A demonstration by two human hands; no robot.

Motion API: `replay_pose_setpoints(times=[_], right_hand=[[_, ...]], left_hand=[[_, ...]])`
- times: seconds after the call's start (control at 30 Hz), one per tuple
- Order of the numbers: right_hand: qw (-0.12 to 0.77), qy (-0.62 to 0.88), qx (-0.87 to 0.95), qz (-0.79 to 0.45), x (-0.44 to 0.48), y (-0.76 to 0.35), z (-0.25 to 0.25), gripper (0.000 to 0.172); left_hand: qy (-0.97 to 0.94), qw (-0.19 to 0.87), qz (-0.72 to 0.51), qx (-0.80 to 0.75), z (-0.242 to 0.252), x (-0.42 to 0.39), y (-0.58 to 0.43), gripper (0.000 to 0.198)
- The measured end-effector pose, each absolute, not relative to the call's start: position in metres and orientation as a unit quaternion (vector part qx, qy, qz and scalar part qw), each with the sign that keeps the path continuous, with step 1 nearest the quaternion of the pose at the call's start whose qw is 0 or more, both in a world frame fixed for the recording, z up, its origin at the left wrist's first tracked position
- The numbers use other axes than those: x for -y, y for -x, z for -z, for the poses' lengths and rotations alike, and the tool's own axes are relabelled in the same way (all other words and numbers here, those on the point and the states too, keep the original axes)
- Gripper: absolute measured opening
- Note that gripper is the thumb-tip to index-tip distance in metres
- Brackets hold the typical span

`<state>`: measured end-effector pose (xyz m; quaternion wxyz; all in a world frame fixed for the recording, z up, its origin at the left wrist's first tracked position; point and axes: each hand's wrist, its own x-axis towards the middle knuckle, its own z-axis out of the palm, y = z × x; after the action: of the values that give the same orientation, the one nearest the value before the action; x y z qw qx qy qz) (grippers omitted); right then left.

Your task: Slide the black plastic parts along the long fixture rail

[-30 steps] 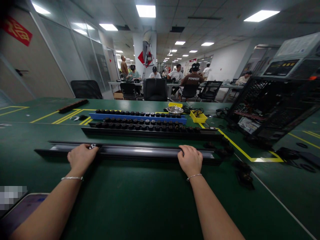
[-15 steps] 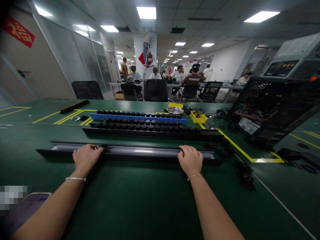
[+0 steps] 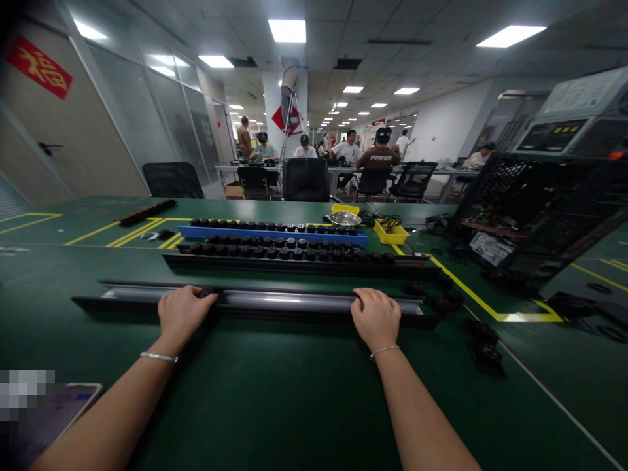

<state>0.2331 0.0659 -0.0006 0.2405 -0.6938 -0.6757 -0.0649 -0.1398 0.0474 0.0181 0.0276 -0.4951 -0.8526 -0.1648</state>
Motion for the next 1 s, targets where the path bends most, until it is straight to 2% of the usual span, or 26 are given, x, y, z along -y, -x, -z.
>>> replay_pose_setpoints(times=[0.27,1.0], right_hand=[[0.255,0.685,0.677,0.086,-0.068,-0.234,0.003,0.033],[0.251,0.692,0.673,0.072,-0.067,-0.233,0.002,0.033]], left_hand=[[0.508,0.027,0.168,0.844,-0.02,-0.047,0.126,0.041],[0.532,0.012,0.187,0.826,-0.018,-0.046,0.108,0.043]])
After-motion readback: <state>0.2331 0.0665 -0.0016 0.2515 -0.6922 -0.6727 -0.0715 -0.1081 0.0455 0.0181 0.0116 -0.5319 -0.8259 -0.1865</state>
